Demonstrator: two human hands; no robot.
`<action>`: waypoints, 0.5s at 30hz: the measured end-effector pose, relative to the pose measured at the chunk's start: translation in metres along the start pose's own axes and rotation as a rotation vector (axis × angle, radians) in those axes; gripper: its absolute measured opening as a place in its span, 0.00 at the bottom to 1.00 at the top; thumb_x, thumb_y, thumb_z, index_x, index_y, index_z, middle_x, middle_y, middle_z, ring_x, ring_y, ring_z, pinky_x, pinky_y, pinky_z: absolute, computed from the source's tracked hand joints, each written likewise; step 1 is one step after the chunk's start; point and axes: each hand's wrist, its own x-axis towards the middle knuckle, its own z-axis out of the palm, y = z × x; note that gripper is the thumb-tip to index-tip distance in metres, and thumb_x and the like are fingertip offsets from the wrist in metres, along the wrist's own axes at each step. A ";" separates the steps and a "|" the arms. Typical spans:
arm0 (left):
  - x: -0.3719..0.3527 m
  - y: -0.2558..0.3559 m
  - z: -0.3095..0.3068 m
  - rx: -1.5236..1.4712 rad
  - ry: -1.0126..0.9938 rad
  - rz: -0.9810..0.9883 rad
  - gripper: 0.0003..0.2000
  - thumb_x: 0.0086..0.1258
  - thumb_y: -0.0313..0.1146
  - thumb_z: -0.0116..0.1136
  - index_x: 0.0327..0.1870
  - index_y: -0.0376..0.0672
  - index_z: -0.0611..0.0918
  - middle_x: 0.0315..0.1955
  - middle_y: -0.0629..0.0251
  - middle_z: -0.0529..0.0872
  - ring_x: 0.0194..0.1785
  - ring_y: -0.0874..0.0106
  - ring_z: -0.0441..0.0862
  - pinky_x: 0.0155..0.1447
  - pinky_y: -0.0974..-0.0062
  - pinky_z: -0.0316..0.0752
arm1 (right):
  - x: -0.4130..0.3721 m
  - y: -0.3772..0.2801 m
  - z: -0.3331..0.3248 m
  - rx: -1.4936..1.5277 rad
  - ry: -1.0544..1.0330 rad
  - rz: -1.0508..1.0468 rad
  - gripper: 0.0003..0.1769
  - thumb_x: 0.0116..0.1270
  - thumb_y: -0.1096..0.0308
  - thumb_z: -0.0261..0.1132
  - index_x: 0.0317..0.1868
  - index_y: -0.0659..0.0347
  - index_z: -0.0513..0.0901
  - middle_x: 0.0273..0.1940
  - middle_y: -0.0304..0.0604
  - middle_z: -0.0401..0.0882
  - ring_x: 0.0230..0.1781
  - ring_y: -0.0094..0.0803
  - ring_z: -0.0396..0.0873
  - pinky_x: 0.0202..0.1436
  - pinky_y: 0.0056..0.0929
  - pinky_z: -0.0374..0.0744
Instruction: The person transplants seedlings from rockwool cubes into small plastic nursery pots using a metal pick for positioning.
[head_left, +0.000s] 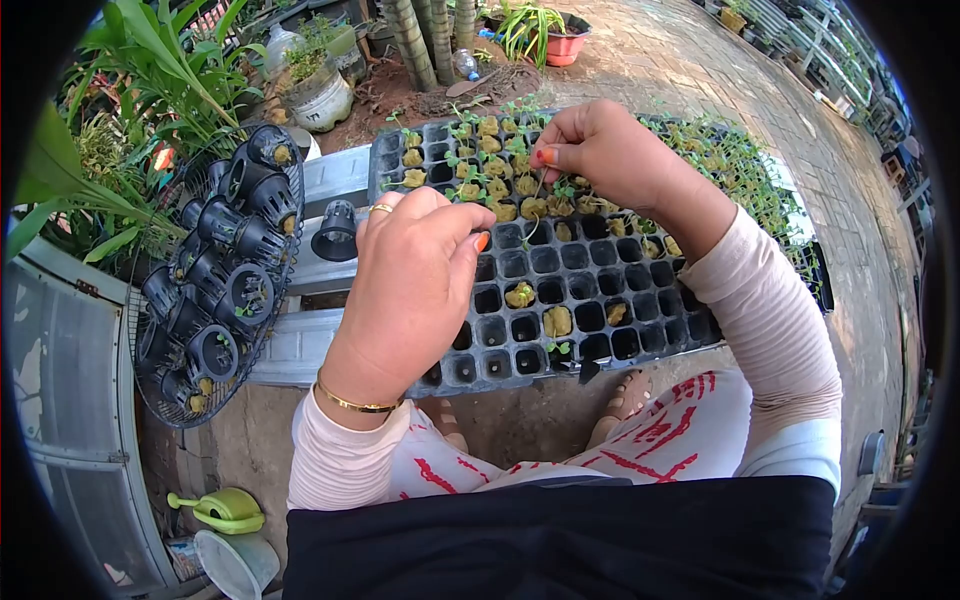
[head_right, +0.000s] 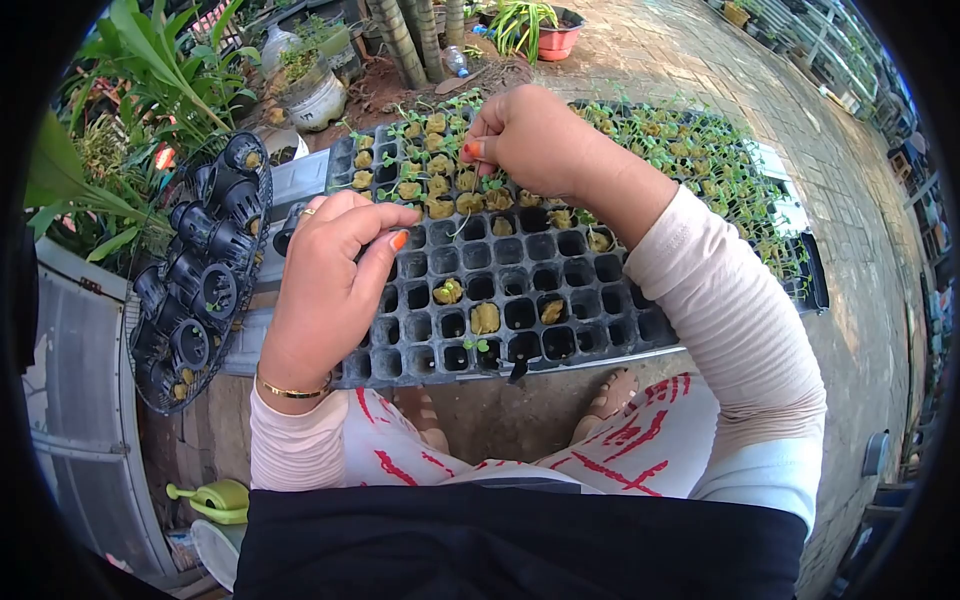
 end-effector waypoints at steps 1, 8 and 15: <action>0.005 0.002 -0.001 0.010 -0.012 0.001 0.07 0.57 0.22 0.56 0.36 0.37 0.83 0.27 0.60 0.77 0.34 0.63 0.73 0.44 0.67 0.66 | 0.000 0.000 0.000 0.007 -0.003 -0.008 0.07 0.64 0.73 0.61 0.32 0.70 0.81 0.27 0.41 0.82 0.29 0.23 0.77 0.39 0.23 0.75; 0.033 0.007 0.016 0.273 -0.099 0.115 0.05 0.59 0.28 0.59 0.34 0.41 0.85 0.29 0.59 0.78 0.39 0.60 0.76 0.44 0.64 0.68 | -0.004 -0.006 -0.002 -0.059 -0.005 -0.041 0.07 0.64 0.73 0.61 0.32 0.69 0.81 0.27 0.40 0.81 0.28 0.23 0.76 0.38 0.24 0.75; 0.032 0.007 0.021 0.408 -0.168 0.115 0.05 0.59 0.30 0.60 0.34 0.45 0.85 0.29 0.60 0.78 0.39 0.59 0.76 0.46 0.63 0.67 | 0.002 0.006 0.001 -0.006 0.025 -0.111 0.07 0.60 0.72 0.63 0.31 0.67 0.83 0.24 0.44 0.82 0.24 0.27 0.80 0.32 0.28 0.77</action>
